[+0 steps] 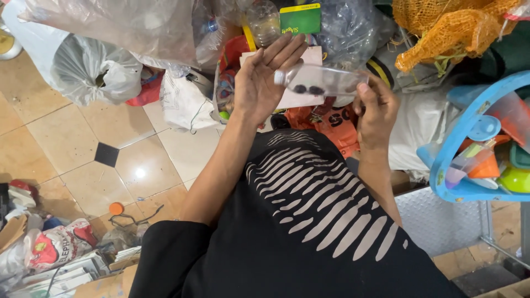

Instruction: The person sorts through a cluttered pile of household items, picking up various objects such as plastic containers, a funnel, a notebook, and a water bottle. They examine each item briefly and place them into a blue plastic tub or back onto the pile.

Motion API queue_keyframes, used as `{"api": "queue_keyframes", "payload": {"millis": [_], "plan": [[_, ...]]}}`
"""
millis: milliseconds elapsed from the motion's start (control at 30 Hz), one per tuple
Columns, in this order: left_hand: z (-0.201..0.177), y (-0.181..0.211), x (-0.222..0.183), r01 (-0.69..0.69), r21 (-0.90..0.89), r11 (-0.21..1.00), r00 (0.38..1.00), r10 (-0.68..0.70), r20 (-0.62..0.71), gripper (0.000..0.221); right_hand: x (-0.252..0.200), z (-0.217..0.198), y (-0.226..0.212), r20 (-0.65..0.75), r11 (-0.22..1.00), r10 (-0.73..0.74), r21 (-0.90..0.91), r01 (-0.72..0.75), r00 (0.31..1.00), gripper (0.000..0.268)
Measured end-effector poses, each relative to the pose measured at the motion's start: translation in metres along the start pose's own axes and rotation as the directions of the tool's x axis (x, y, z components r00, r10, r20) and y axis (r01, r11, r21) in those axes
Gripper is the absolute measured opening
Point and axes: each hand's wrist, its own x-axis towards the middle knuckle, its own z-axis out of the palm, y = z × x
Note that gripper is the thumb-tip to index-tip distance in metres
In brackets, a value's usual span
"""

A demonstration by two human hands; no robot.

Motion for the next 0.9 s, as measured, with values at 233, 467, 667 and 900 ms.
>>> {"api": "queue_keyframes", "payload": {"millis": [233,467,667,900], "plan": [[-0.006,-0.003,0.003,0.003,0.156,0.988,0.999,0.006,-0.053,0.067,0.007,-0.002,-0.024,0.160,0.872,-0.197,-0.422,0.247,0.967,0.033],[-0.025,-0.008,0.004,0.052,0.208,0.977,0.982,-0.013,-0.187,0.081,0.004,0.038,-0.079,0.456,0.629,-0.298,-0.568,0.531,0.839,0.038],[-0.004,-0.001,-0.006,-0.015,-0.065,0.998,0.995,0.008,-0.101,0.079,0.022,0.004,-0.028,0.020,0.987,-0.112,-0.117,0.114,0.993,0.033],[-0.028,-0.009,-0.014,0.028,-0.237,0.971,0.996,-0.007,0.091,0.063,0.022,-0.028,0.021,0.220,0.863,0.198,0.423,-0.276,0.955,0.030]]}}
